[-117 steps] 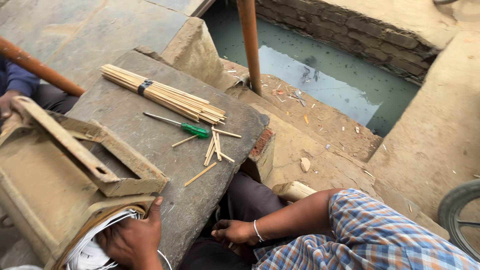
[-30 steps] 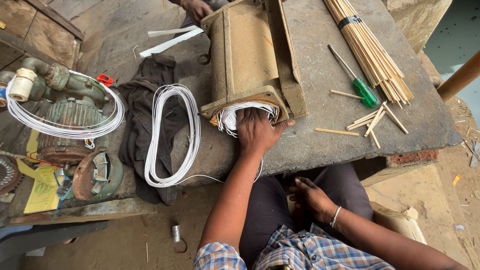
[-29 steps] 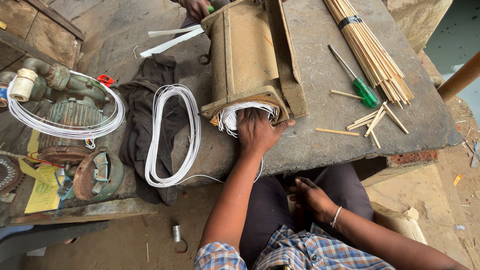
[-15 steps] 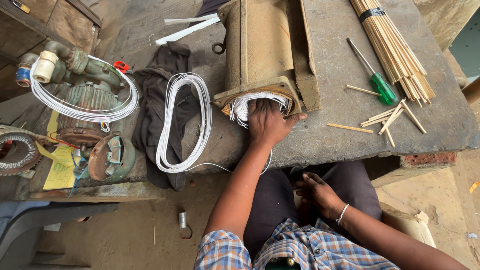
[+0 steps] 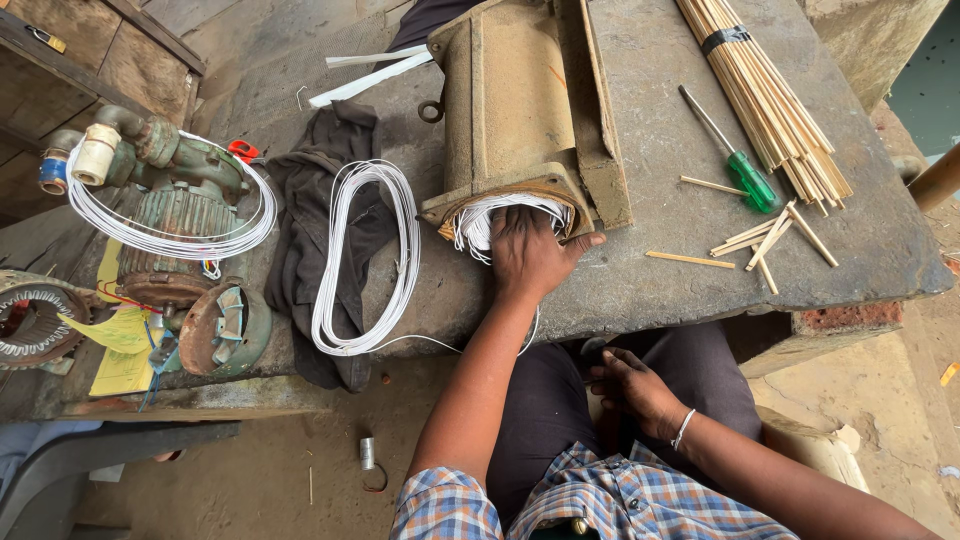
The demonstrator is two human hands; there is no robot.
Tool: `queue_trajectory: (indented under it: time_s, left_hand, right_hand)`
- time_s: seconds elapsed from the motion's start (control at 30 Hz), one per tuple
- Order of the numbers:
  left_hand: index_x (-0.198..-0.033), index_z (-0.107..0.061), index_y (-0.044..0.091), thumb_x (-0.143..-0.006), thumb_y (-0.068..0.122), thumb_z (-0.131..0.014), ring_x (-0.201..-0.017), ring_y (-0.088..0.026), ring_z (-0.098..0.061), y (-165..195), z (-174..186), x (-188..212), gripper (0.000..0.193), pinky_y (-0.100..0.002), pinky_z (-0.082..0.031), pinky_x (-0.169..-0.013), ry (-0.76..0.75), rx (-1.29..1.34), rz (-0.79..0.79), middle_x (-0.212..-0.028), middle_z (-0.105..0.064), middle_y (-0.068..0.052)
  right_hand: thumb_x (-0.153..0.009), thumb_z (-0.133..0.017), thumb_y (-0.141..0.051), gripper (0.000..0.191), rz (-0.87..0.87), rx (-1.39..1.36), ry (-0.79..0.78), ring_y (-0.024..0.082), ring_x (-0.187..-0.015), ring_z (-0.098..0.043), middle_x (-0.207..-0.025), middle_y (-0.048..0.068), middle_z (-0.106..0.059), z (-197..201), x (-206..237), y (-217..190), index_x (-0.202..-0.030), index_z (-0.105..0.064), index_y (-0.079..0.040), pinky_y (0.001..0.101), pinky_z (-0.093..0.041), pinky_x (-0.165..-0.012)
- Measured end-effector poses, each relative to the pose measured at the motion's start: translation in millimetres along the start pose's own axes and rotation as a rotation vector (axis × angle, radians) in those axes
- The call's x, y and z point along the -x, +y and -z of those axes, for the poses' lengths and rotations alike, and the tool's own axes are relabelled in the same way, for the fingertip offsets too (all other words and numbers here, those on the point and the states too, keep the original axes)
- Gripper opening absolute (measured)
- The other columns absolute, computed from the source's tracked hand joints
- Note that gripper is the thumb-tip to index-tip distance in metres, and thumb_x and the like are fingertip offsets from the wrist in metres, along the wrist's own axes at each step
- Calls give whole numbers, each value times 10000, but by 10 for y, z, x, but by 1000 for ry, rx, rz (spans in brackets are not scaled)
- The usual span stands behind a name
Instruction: The person winds white enameled wire into an electric motor stator housing on a stone workbench. They tap a wooden stick with a mallet, pull loops of wire from a coil, gather and fold the wire by hand, and press the wound wire into the housing while feeding the loose end through.
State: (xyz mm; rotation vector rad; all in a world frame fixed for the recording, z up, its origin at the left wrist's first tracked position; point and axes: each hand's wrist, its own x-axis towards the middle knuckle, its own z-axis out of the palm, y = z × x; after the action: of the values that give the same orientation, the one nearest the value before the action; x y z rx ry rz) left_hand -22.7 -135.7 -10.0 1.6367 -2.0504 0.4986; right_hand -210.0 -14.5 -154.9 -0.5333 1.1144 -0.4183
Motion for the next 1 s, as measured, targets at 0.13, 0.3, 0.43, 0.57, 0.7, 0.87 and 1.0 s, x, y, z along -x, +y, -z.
queue_trajectory:
  time_s: [0.13,0.3,0.43,0.57,0.7,0.87,1.0]
  left_hand:
    - [-1116,-682,-78,-851,846,-478,-1123,-420,-652,5,10,-11,983,-506,-396,-1099,80,45,-15,-1134,-704,-283]
    - [-1091,-693,-47,-856,834,-483,-1140,-421,-648,10,22,-14,936,-523,-389,-1101,55,43,3,-1151,-705,-279]
    - [-1118,-691,-56,-860,832,-477,-1156,-422,-643,11,23,-2,949,-527,-381,-1110,69,33,0,-1164,-700,-279]
    - [-1109,-691,-60,-867,827,-473,-1149,-426,-642,15,22,3,944,-531,-378,-1108,65,34,1,-1160,-698,-287]
    - [-1081,-682,-78,-864,831,-475,-1130,-428,-652,21,13,2,957,-526,-387,-1117,65,45,12,-1123,-701,-292]
    - [-1027,-682,-80,-859,840,-471,-1070,-420,-665,17,20,-1,959,-515,-399,-1099,87,41,4,-1057,-703,-293]
    - [-978,-687,-67,-842,851,-472,-1034,-407,-670,26,47,-2,952,-504,-406,-1093,40,28,36,-990,-704,-275]
  right_hand:
    - [-975,-517,-488,640,-2,1,0,211,-1077,-669,-1289,77,-706,-4,-8,-7,-1523,-432,-167,392,-524,-912]
    - [-976,-512,-500,652,-16,-14,0,215,-1072,-669,-1292,83,-705,5,-23,-18,-1534,-398,-182,395,-518,-915]
    - [-977,-517,-500,655,-4,-23,-16,211,-1058,-661,-1282,82,-701,13,-31,-3,-1534,-410,-172,393,-519,-911]
    - [-976,-504,-504,654,-14,-6,-13,202,-1052,-663,-1279,73,-703,0,-16,-7,-1536,-404,-181,389,-520,-908]
    - [-980,-504,-500,646,-10,-6,-13,203,-1042,-660,-1281,76,-706,-7,-2,-21,-1532,-407,-179,384,-521,-904]
    - [-985,-509,-486,616,19,21,-21,205,-1033,-663,-1267,88,-709,-22,-2,-8,-1501,-454,-154,383,-518,-895]
    - [-983,-529,-458,591,106,93,-28,198,-1047,-678,-1248,97,-710,-53,2,16,-1480,-469,-142,385,-521,-907]
